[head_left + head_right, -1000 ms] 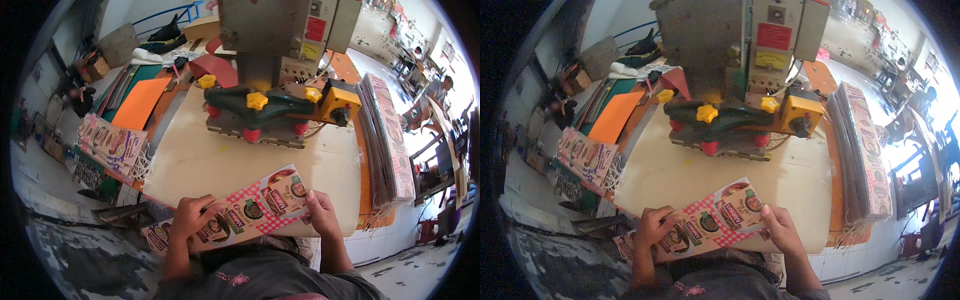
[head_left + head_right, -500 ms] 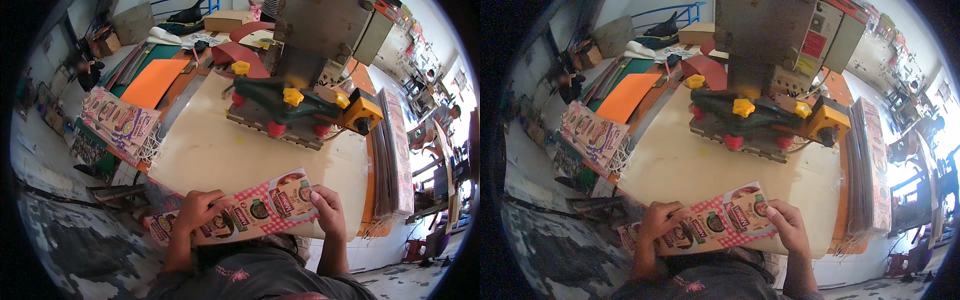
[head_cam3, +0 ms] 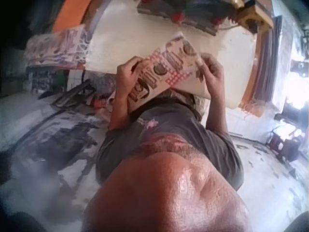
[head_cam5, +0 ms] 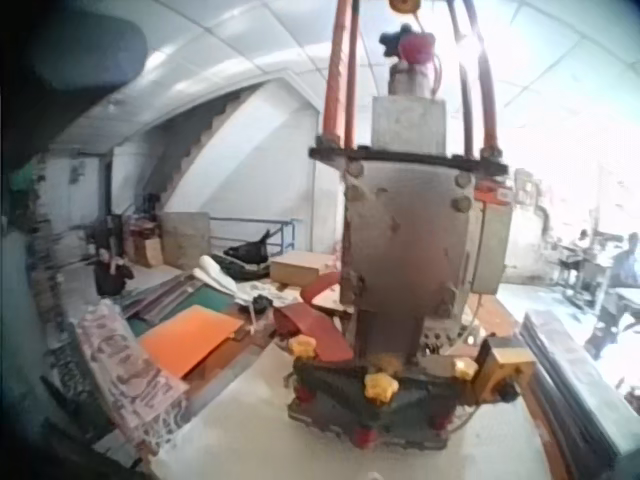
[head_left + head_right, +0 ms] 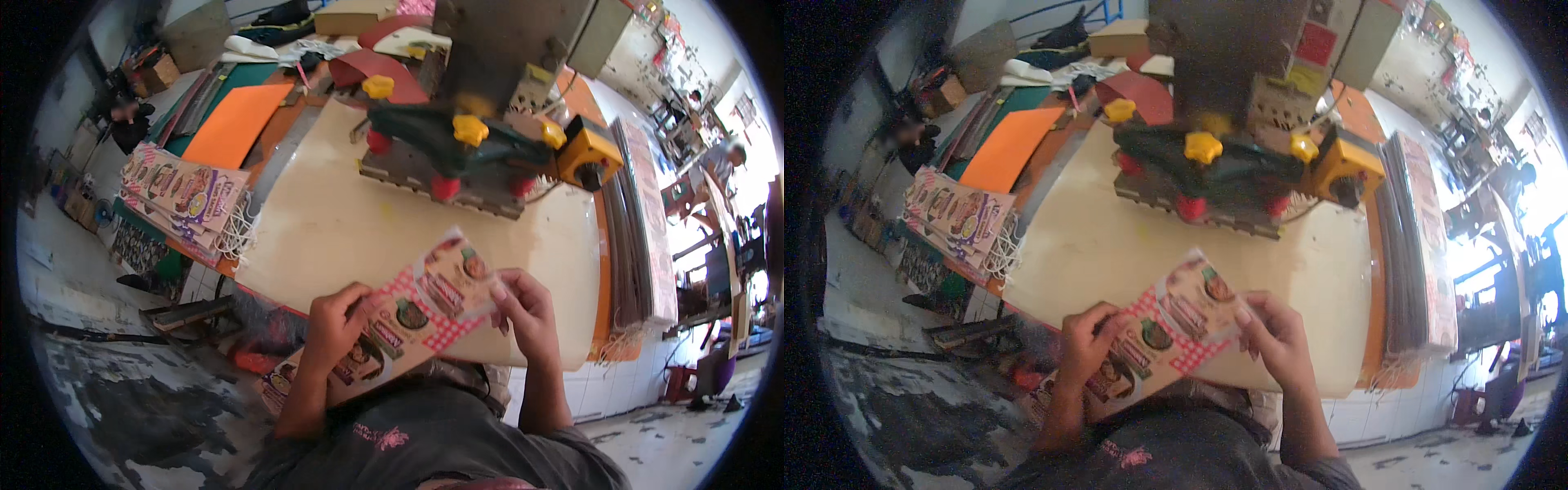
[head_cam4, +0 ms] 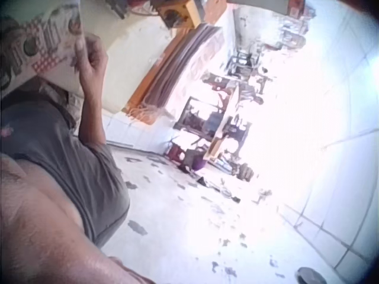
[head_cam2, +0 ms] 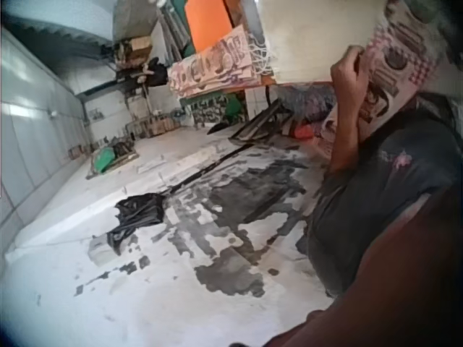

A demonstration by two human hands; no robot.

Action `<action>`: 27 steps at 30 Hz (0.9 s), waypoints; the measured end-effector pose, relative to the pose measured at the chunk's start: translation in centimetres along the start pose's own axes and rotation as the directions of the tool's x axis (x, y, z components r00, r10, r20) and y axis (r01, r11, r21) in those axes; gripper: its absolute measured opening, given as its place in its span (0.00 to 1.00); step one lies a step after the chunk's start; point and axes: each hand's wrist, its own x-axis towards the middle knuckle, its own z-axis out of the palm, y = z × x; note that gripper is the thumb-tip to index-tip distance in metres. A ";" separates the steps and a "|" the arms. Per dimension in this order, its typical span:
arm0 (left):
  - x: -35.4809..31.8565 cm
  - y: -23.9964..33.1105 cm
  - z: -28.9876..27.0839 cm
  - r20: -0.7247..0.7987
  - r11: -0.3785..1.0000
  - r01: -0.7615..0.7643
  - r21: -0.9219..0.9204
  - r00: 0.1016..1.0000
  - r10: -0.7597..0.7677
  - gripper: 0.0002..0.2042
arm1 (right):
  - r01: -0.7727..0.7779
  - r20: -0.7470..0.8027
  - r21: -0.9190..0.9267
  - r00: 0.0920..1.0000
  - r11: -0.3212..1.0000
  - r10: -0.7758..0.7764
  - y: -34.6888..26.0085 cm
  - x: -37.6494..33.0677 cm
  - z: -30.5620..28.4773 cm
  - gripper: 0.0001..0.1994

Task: The person handles a long strip of printed plastic packaging material, folding it along seams and checking it before placing it into a stack on a table.

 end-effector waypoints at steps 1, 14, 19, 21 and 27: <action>0.3 0.2 0.2 -0.046 1.000 -0.018 -0.007 0.999 0.018 0.11 | 0.001 0.003 0.021 1.000 1.000 -0.001 -0.1 0.0 0.0 0.15; 0.5 1.0 1.4 -0.044 0.988 0.042 -0.152 0.998 -0.049 0.11 | 0.149 0.005 0.168 0.988 0.974 -0.152 -1.3 -0.5 0.5 0.25; 0.7 1.6 1.4 -0.014 0.987 0.049 -0.152 0.999 -0.052 0.11 | 0.144 0.005 0.064 0.989 0.987 -0.145 -1.7 -0.5 0.2 0.24; 0.7 1.4 1.4 0.003 0.991 0.035 -0.131 0.999 -0.035 0.11 | 0.127 0.002 0.002 0.992 0.992 -0.127 -1.8 -0.6 -0.2 0.23; 1.1 1.8 1.6 0.086 0.986 0.064 -0.154 0.995 -0.051 0.11 | 0.159 -0.060 -0.081 0.985 0.984 -0.164 -1.3 -0.6 -0.5 0.22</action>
